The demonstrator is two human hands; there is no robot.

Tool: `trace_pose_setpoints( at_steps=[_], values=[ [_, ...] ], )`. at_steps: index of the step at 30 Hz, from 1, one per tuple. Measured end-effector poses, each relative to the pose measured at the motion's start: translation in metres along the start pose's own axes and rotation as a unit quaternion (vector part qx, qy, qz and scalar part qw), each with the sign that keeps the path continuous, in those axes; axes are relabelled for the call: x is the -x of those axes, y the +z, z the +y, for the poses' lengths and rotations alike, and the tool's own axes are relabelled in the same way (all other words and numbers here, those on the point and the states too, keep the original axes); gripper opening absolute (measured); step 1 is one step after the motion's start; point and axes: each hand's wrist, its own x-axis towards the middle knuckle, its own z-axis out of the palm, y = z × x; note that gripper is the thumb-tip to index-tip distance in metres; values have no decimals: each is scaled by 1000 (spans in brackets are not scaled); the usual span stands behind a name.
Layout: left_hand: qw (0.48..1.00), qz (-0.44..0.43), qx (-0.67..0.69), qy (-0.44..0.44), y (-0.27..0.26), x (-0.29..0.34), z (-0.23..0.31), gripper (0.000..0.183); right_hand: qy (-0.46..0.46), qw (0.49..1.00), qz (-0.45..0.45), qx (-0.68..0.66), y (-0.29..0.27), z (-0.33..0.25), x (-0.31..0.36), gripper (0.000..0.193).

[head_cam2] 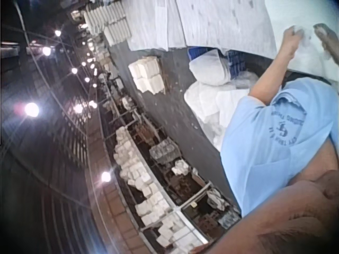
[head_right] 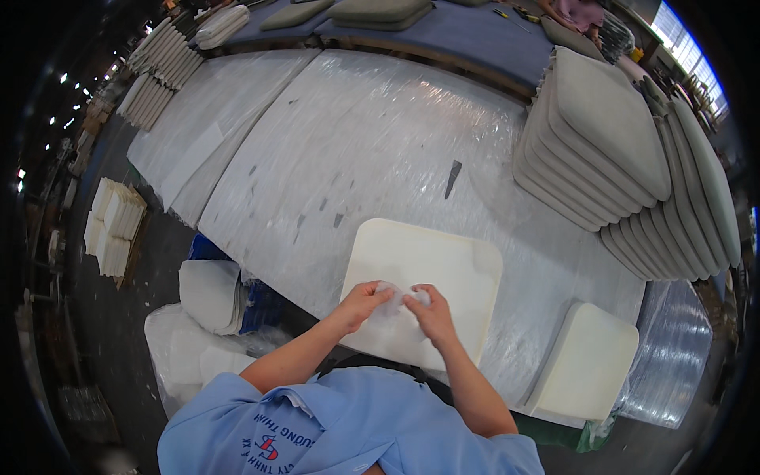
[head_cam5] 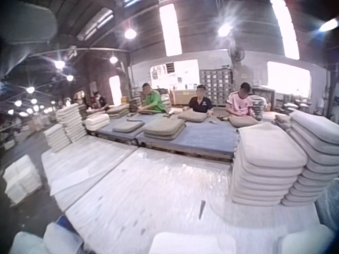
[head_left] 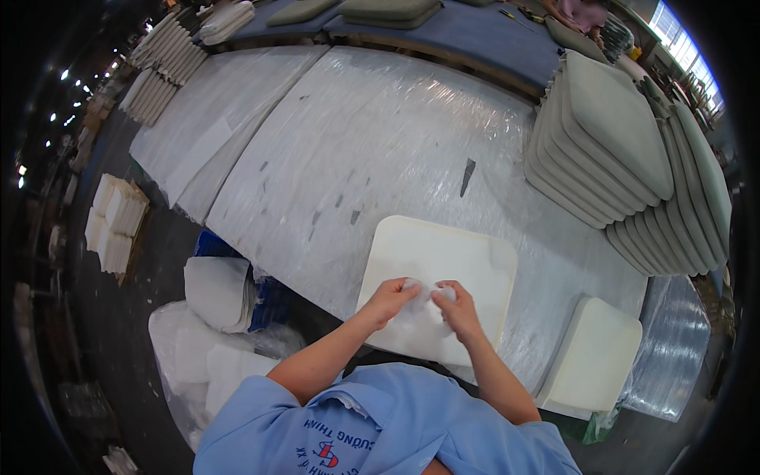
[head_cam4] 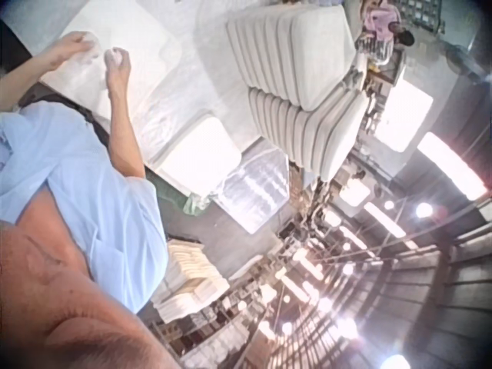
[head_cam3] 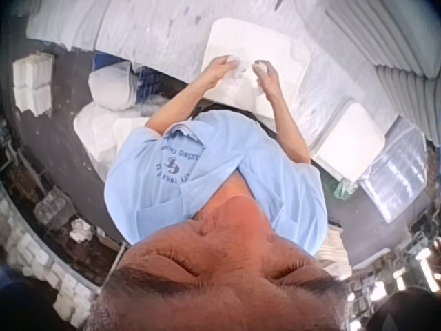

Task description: The person wraps a rectangular foam piece with a thin white sheet, smoothing the surface and folding the edges to enclose the foam. The wrapped item is then placed on a stack of similar wrapped pieces.

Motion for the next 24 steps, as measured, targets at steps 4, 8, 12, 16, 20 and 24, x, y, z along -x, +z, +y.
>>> trace_pose_setpoints(
  at_steps=[4,8,12,16,20,24],
  values=[
    [1000,-16,4,-15,-3,-11,3,27,53,999,10,-10,12,6,-18,23],
    [999,18,25,-37,-12,-15,5,29,69,995,-10,-65,11,-11,-25,28],
    [999,45,13,-28,-4,-26,15,32,96,995,8,-32,8,-19,-23,36],
    [1000,-4,-10,-16,-5,-32,18,35,69,997,-25,-24,16,-17,-29,29],
    [999,-20,20,-27,-5,-35,27,33,68,997,-41,-19,4,-27,-39,19],
    [996,-45,-73,-4,-14,-37,30,32,41,991,-95,85,-3,-39,-42,21]
  ],
)
